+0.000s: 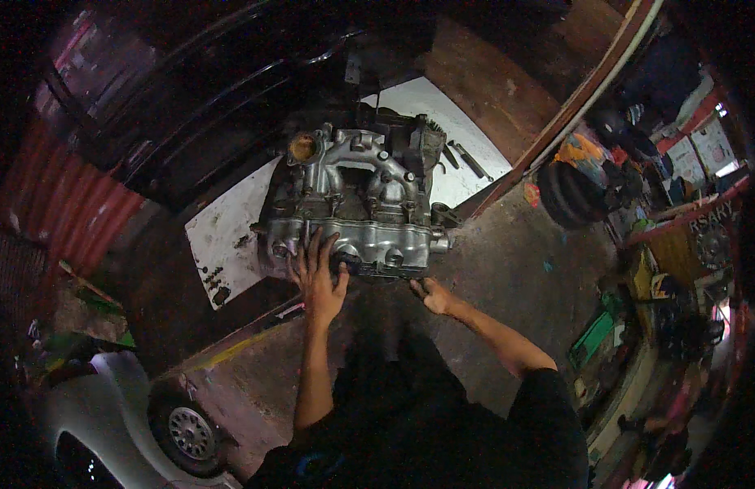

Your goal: The person uses a wrench to tighten bolts on a disassembled engine block resting on a workbench. The person repeatedly turns the wrench on several bolt locations around the engine casing.

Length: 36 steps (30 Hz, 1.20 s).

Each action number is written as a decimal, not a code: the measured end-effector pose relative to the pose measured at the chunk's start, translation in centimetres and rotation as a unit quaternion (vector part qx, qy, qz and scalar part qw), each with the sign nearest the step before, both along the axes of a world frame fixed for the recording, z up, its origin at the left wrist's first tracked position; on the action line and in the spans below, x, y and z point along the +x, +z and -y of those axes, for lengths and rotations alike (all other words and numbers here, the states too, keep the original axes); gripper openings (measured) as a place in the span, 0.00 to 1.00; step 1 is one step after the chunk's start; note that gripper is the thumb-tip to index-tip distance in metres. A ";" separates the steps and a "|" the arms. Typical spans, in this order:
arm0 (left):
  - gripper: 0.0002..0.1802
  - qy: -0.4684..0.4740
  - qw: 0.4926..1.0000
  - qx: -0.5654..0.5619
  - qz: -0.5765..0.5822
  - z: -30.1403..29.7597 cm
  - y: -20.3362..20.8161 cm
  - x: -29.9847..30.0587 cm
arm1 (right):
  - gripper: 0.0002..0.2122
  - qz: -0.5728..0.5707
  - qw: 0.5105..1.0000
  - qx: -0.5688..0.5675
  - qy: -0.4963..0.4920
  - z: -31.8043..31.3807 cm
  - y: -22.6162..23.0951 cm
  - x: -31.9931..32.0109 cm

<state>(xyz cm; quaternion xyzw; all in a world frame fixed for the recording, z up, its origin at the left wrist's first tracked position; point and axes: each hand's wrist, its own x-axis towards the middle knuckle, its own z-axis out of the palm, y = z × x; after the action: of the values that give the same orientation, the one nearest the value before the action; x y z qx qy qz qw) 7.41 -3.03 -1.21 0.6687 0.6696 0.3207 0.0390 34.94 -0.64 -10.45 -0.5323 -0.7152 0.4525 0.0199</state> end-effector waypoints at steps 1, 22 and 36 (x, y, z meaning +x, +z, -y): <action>0.29 0.003 1.000 -0.004 0.000 0.2 0.0 0.1 | 0.23 -0.004 1.000 -0.007 0.004 0.0 -0.2 0.1; 0.28 0.005 1.000 0.016 -0.022 0.2 0.1 -0.1 | 0.12 0.107 0.961 0.111 0.227 -1.4 7.0 1.0; 0.28 -0.019 1.000 0.017 0.001 0.0 0.0 -0.2 | 0.11 0.089 0.991 0.096 -0.010 -0.1 0.7 3.4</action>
<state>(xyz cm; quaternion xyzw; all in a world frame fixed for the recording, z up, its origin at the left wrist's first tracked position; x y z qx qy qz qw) 7.21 -3.04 -1.23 0.6815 0.6515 0.3316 0.0342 38.34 -0.54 -9.71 -0.5732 -0.7488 0.3326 0.0113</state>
